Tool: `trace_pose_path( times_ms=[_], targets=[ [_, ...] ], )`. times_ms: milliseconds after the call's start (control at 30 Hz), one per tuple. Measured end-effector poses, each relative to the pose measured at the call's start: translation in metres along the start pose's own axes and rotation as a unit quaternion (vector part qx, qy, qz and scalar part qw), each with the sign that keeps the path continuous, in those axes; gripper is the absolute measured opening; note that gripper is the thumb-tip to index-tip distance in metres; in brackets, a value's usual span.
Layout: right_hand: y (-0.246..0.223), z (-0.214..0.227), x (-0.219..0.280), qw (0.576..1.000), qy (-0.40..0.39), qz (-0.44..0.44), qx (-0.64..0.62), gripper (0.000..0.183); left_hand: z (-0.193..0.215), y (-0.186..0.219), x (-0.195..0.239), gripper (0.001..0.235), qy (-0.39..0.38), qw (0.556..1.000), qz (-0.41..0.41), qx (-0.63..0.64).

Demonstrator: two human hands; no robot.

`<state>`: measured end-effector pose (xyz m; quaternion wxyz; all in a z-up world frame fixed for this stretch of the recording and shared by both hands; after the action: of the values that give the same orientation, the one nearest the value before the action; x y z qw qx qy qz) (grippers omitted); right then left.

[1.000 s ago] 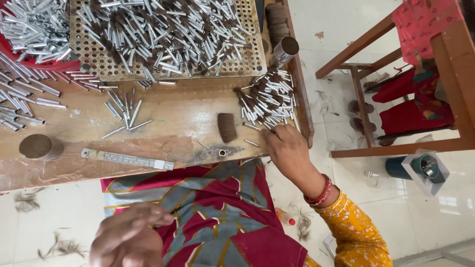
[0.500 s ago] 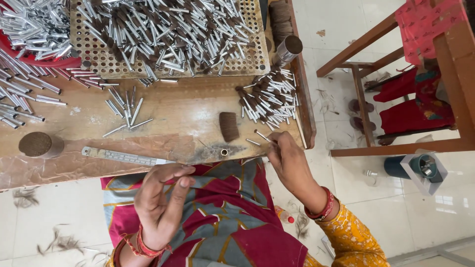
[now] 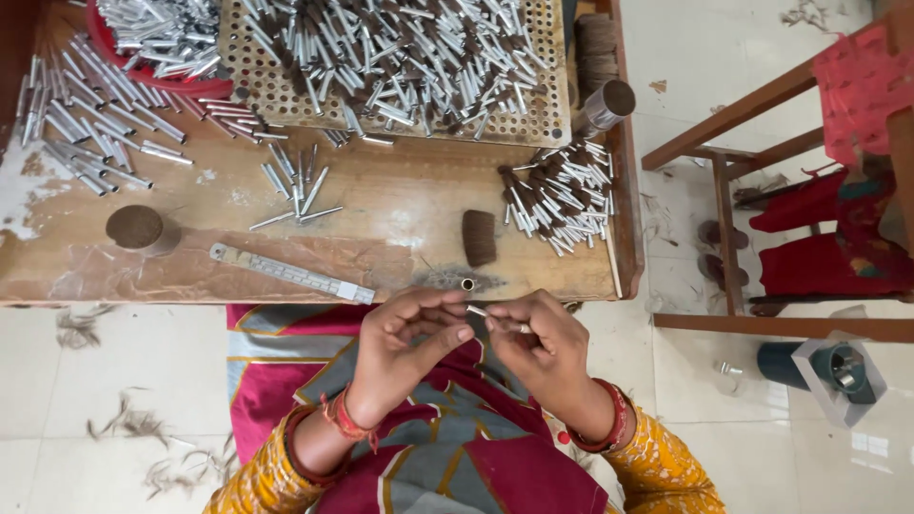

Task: The person is assembling metal brush ferrules by inserting bundles of bristles into them and placing them in a tray.

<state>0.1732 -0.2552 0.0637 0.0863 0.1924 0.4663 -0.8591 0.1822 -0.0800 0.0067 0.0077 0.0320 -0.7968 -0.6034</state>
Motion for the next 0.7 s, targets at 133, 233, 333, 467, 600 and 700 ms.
trace_pose_path(
  times_ms=[133,233,333,467,600,700],
  targets=[
    [-0.007,-0.019,0.006,0.998,-0.008,0.03,-0.059,0.018,0.003,-0.021,0.001,0.021,-0.023,0.986,0.017,0.165],
    [-0.002,-0.024,0.004,0.996,-0.022,-0.012,-0.087,0.025,0.018,-0.031,0.001,0.018,0.012,0.987,0.004,0.161],
    [-0.005,-0.018,0.0,0.996,-0.037,-0.007,-0.08,0.028,0.031,-0.038,-0.004,0.015,0.066,0.975,0.079,0.197],
    [-0.01,-0.021,0.0,0.995,-0.044,0.047,-0.072,0.029,0.037,-0.044,-0.01,0.012,0.089,0.96,0.123,0.235],
    [0.001,-0.026,0.008,0.996,-0.059,0.015,-0.07,0.029,0.032,-0.051,-0.009,0.014,0.081,0.959,0.14,0.234],
    [0.006,-0.027,0.01,0.995,-0.065,-0.011,-0.072,0.027,0.028,-0.054,-0.007,0.015,0.077,0.962,0.143,0.22]
  ],
)
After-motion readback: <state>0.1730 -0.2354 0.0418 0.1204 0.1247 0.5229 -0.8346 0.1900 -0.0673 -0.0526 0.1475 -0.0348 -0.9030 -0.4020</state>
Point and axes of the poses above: each hand's wrist, its own x-axis away from the middle knuckle, its own z-axis out of the back of the hand, y = z × x, the point moved 9 cm from there along -x, towards the middle knuckle, and after that the axes turned 10 degrees about y, right-handed, at the moved point
